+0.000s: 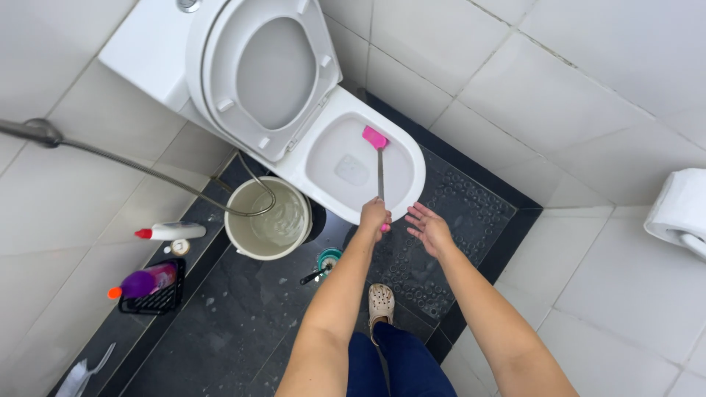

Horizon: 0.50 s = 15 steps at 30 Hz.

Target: The person cleans the toilet by first scrubbing the exterior with a brush and rinsing it at the sink. They then open the toilet lid and scrub the inside of the bowl with a long-handled brush. Finally, they rinse a red cloth in the sink.

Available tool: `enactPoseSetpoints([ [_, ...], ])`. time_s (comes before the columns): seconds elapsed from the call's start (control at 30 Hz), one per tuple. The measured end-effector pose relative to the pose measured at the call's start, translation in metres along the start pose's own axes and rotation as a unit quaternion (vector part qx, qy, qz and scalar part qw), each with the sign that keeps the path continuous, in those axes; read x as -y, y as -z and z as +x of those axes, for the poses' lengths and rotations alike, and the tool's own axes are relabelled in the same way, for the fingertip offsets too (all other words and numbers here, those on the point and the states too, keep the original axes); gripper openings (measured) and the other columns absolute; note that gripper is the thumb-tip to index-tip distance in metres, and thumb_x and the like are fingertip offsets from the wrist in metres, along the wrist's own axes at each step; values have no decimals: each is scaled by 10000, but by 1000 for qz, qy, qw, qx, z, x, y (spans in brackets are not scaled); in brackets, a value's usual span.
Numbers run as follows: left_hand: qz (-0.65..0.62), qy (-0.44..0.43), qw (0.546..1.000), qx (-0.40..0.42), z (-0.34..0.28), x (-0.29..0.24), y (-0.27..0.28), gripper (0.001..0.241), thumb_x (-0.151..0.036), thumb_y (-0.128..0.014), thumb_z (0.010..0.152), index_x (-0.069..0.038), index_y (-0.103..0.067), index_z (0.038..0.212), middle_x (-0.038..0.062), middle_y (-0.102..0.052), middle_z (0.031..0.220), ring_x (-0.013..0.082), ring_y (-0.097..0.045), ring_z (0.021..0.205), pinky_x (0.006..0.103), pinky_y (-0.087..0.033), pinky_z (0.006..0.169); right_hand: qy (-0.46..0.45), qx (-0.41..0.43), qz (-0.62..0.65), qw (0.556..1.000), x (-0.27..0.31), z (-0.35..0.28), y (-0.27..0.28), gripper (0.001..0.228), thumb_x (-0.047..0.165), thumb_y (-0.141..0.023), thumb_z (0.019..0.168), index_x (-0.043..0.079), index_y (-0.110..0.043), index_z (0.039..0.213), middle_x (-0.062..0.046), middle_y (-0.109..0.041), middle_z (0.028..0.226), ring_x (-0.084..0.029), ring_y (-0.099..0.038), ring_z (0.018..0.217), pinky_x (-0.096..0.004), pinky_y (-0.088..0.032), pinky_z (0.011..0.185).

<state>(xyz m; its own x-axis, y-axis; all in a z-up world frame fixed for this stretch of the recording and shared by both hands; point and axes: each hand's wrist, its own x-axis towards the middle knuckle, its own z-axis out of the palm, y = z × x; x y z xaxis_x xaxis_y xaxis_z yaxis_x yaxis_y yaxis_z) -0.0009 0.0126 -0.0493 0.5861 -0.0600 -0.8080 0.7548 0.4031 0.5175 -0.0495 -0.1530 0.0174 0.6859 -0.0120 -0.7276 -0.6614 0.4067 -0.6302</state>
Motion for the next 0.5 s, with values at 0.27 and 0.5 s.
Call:
enactPoseSetpoints([
  [0.27, 240, 26, 971, 2, -65, 58, 42, 356, -228, -423, 1045, -80, -692, 1225, 90, -567, 608, 184, -504, 427, 328, -369, 350, -23, 14, -35, 999, -4, -22, -5, 501, 57, -369, 1034, 64, -424, 1532, -116, -560, 1488, -288, -555, 1333, -468, -471, 1057],
  [0.5, 258, 17, 966, -12, -150, 21, 103, 426, -256, -546, 996, -159, -587, 1409, 41, -624, 725, 133, -518, 458, 300, -375, 384, -64, 61, -85, 992, -34, -28, -40, 461, 106, -445, 1022, 73, -473, 1481, -123, -612, 1398, -279, -618, 1225, -464, -504, 995],
])
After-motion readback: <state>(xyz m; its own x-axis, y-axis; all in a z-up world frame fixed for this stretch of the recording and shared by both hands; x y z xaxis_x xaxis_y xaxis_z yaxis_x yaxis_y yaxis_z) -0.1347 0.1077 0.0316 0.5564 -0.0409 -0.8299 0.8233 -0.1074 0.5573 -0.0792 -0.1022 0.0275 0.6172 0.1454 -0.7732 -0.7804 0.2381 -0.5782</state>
